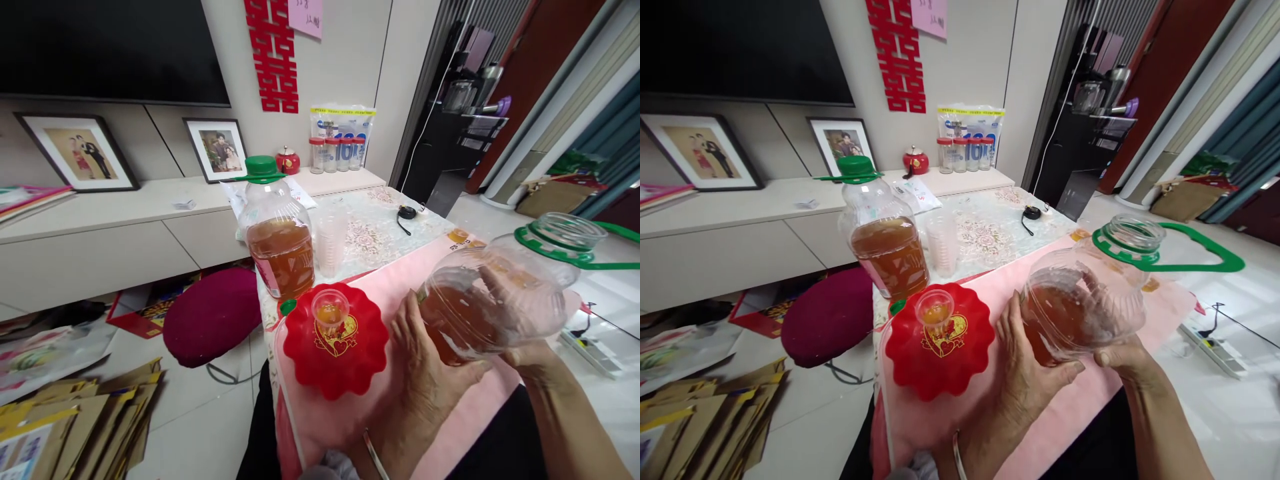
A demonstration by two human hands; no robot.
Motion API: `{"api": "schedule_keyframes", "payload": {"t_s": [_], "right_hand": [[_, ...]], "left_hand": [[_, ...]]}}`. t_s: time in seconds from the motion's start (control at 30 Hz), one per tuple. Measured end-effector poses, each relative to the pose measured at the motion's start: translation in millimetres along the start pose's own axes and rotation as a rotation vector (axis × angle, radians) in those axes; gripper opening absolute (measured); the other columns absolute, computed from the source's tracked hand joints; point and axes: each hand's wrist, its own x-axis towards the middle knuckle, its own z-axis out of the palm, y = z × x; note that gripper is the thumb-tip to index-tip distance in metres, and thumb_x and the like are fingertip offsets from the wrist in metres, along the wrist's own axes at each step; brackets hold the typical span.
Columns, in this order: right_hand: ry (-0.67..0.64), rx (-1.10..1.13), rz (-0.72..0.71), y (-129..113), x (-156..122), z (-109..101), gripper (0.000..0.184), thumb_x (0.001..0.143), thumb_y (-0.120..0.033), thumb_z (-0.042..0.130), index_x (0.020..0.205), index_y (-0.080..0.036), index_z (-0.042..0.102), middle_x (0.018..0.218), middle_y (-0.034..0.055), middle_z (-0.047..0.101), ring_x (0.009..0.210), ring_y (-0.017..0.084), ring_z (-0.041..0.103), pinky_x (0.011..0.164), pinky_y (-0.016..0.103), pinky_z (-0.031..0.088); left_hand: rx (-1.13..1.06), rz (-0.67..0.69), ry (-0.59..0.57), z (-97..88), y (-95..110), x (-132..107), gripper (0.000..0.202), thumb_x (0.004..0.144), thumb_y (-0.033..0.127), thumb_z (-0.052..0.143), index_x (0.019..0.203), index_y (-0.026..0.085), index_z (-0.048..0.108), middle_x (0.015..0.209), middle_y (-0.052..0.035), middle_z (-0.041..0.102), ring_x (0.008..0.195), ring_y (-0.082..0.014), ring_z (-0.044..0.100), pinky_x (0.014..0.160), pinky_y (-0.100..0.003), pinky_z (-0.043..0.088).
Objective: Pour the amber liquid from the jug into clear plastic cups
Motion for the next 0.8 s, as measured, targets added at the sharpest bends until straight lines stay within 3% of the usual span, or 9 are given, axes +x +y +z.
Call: {"api": "schedule_keyframes", "payload": {"t_s": [0.17, 0.27, 0.47, 0.57, 0.67, 0.8], "right_hand": [[0.152, 0.117, 0.006, 11.7, -7.1, 5.8, 0.123, 0.038, -0.052, 0.102, 0.150, -0.035, 0.054, 0.155, 0.0141, 0.057, 0.131, 0.046, 0.062, 0.099, 0.060, 0.057], [0.188, 0.131, -0.005, 19.4, -14.7, 13.7, 0.114, 0.045, -0.050, 0.101, 0.149, -0.032, 0.056, 0.143, 0.0142, 0.067, 0.131, 0.044, 0.063, 0.102, 0.058, 0.056], [0.109, 0.222, -0.011, 36.4, -25.5, 23.3, 0.107, 0.057, -0.045, 0.099, 0.152, -0.031, 0.051, 0.147, 0.0106, 0.066, 0.138, 0.038, 0.059, 0.115, 0.053, 0.048], [0.086, 0.225, -0.027, 42.4, -25.8, 23.0, 0.102, 0.059, -0.044, 0.098, 0.150, -0.029, 0.054, 0.151, 0.0109, 0.062, 0.143, 0.036, 0.054, 0.119, 0.052, 0.044], [0.068, 0.229, -0.048, 44.9, -25.6, 22.8, 0.096, 0.062, -0.045, 0.097, 0.147, -0.027, 0.056, 0.153, 0.0112, 0.060, 0.147, 0.036, 0.050, 0.121, 0.052, 0.041], [0.085, 0.226, -0.073, 43.8, -27.7, 23.6, 0.095, 0.061, -0.049, 0.096, 0.145, -0.025, 0.058, 0.154, 0.0108, 0.059, 0.150, 0.036, 0.045, 0.123, 0.052, 0.038]], "left_hand": [[0.000, 0.103, 0.076, 2.0, -7.6, 1.8, 0.140, 0.058, 0.052, 0.097, 0.160, 0.023, 0.006, 0.157, -0.0225, 0.040, 0.144, -0.0420, 0.044, 0.118, -0.064, 0.044], [0.021, 0.159, 0.093, 2.8, -12.5, 0.6, 0.130, 0.066, 0.052, 0.093, 0.160, 0.021, 0.009, 0.159, -0.0237, 0.038, 0.147, -0.0399, 0.042, 0.118, -0.061, 0.044], [0.021, 0.171, 0.077, 2.9, -18.0, -1.4, 0.121, 0.070, 0.037, 0.091, 0.159, 0.010, 0.014, 0.161, -0.0284, 0.034, 0.153, -0.0383, 0.035, 0.124, -0.057, 0.038], [0.031, 0.148, 0.063, 1.7, -15.3, -3.9, 0.108, 0.080, 0.034, 0.083, 0.159, 0.008, 0.014, 0.163, -0.0292, 0.030, 0.155, -0.0374, 0.031, 0.126, -0.056, 0.035], [0.043, 0.147, 0.058, -3.2, -9.6, -10.5, 0.102, 0.085, 0.035, 0.078, 0.161, 0.012, 0.015, 0.164, -0.0275, 0.028, 0.157, -0.0369, 0.029, 0.127, -0.057, 0.034], [0.062, 0.167, 0.036, -21.0, -0.9, -26.8, 0.110, 0.077, 0.026, 0.082, 0.162, 0.018, 0.013, 0.165, -0.0243, 0.027, 0.158, -0.0374, 0.027, 0.127, -0.056, 0.034]]}}
